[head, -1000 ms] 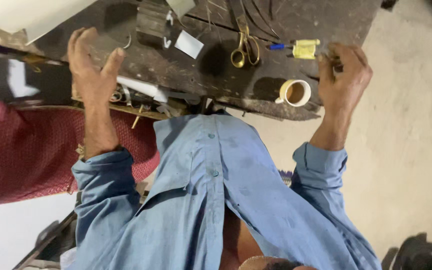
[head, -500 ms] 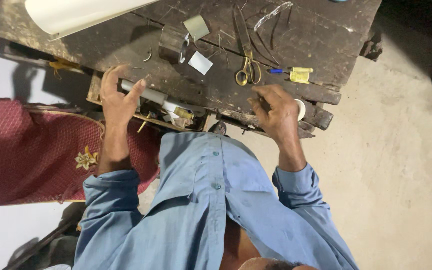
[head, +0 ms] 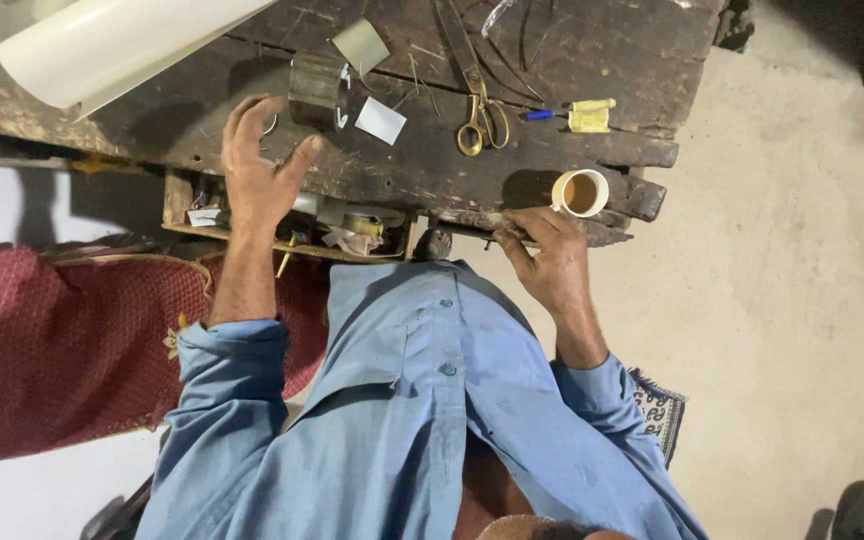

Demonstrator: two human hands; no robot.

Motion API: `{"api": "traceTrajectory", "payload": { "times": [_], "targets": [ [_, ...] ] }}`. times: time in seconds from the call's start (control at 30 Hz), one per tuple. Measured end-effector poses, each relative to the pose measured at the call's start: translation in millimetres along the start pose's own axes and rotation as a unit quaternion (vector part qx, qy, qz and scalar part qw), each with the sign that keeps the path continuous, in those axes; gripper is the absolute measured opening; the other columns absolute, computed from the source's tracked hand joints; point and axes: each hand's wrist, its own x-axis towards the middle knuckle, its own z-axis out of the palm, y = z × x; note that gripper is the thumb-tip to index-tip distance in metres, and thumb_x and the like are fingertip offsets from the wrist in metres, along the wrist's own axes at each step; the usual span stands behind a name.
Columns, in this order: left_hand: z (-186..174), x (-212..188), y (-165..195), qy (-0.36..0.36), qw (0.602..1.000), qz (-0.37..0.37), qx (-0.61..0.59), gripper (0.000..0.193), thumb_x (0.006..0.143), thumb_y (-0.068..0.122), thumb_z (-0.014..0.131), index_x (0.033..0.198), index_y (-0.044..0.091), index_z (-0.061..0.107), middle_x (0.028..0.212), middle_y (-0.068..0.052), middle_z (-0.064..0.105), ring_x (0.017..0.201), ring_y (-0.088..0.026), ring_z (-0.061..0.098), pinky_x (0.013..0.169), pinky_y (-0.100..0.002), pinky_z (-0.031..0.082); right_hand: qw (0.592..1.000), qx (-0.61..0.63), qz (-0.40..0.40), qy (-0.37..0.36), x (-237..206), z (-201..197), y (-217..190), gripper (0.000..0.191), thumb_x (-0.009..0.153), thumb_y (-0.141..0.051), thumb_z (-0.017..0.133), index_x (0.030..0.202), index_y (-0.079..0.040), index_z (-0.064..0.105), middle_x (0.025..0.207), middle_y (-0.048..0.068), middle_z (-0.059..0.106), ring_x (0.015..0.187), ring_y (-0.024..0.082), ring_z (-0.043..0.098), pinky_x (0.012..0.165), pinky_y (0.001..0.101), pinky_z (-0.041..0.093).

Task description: The person sits at a workbench and assembles small white rectangular pieces onto a dark cylindrical component. They repeatedly pick up pieces, position them, and press them into place around the cylinder's circumference. Tools and materials including scissors, a roll of white sheet material, and a cup are visible on the table.

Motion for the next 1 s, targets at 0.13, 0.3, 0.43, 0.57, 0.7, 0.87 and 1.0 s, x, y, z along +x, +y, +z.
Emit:
{"api": "traceTrajectory", "payload": {
  "times": [0.13, 0.3, 0.43, 0.57, 0.7, 0.87, 1.0],
  "targets": [
    [-4, 10, 3, -0.005, 1.000, 0.007, -0.022, 0.056, 0.089, 0.028, 0.093, 0.133, 0.007, 0.066, 0.144, -0.015, 0.058, 0.135, -0.032, 0.055, 0.111, -0.044, 0.050, 0.997, 0.070, 0.011, 0.001, 10, 21, -23, 0.034, 0.088, -0.003, 0.083, 0.120, 0.000, 0.070, 0.113, 0.014, 0.071, 0.089, 0.019, 0.074, 0.076, 0.0294, 0.063],
    [-22, 11, -7, -0.044, 0.999, -0.005, -0.016, 0.058, 0.089, 0.035, 0.090, 0.133, 0.007, 0.066, 0.146, -0.018, 0.055, 0.137, -0.036, 0.051, 0.114, -0.047, 0.046, 0.904, 0.395, -0.166, -0.005, 44, 22, -74, 0.073, 0.091, 0.006, 0.080, 0.150, -0.019, 0.048, 0.150, 0.014, 0.057, 0.091, 0.017, 0.073, 0.066, 0.0233, 0.062],
    [-45, 8, -26, -0.063, 0.997, 0.009, -0.033, 0.055, 0.089, 0.033, 0.088, 0.132, 0.006, 0.067, 0.147, -0.019, 0.055, 0.139, -0.036, 0.050, 0.117, -0.049, 0.043, 0.883, 0.405, -0.238, 0.003, 74, 18, -117, 0.123, 0.082, 0.017, 0.075, 0.166, -0.046, 0.011, 0.164, 0.010, 0.044, 0.071, 0.013, 0.065, 0.059, 0.0293, 0.057],
    [-60, 3, -48, -0.063, 0.998, 0.008, -0.024, 0.056, 0.087, 0.032, 0.088, 0.131, 0.006, 0.067, 0.144, -0.016, 0.059, 0.137, -0.033, 0.052, 0.116, -0.047, 0.044, 0.877, 0.406, -0.252, 0.037, 103, 38, -144, 0.128, 0.078, 0.017, 0.074, 0.159, -0.047, 0.000, 0.163, 0.013, 0.038, 0.071, 0.012, 0.067, 0.055, 0.0299, 0.057],
    [-67, -2, -68, -0.078, 0.995, 0.016, -0.053, 0.056, 0.086, 0.032, 0.089, 0.130, 0.005, 0.066, 0.140, -0.018, 0.060, 0.133, -0.036, 0.055, 0.112, -0.046, 0.047, 0.893, 0.389, -0.226, 0.021, 115, 60, -156, 0.124, 0.078, 0.016, 0.077, 0.162, -0.044, 0.009, 0.163, 0.014, 0.038, 0.070, 0.012, 0.063, 0.054, 0.0273, 0.056],
    [-62, 0, -82, -0.117, 0.977, -0.084, -0.160, 0.058, 0.087, 0.037, 0.086, 0.132, 0.006, 0.065, 0.134, -0.014, 0.067, 0.124, -0.029, 0.066, 0.102, -0.042, 0.055, 0.978, 0.145, -0.152, -0.013, 103, 100, -153, 0.025, 0.091, 0.001, 0.084, 0.112, -0.006, 0.072, 0.110, 0.013, 0.073, 0.081, 0.017, 0.071, 0.069, 0.0284, 0.058],
    [-55, 17, -91, -0.152, 0.951, -0.112, -0.243, 0.067, 0.094, 0.034, 0.083, 0.146, 0.003, 0.053, 0.138, -0.016, 0.066, 0.132, -0.027, 0.063, 0.110, -0.043, 0.050, 0.990, 0.109, -0.053, -0.075, 75, 139, -147, 0.017, 0.084, -0.005, 0.087, 0.097, -0.003, 0.076, 0.086, 0.009, 0.074, 0.072, 0.020, 0.070, 0.061, 0.0299, 0.052]
  ]
}}
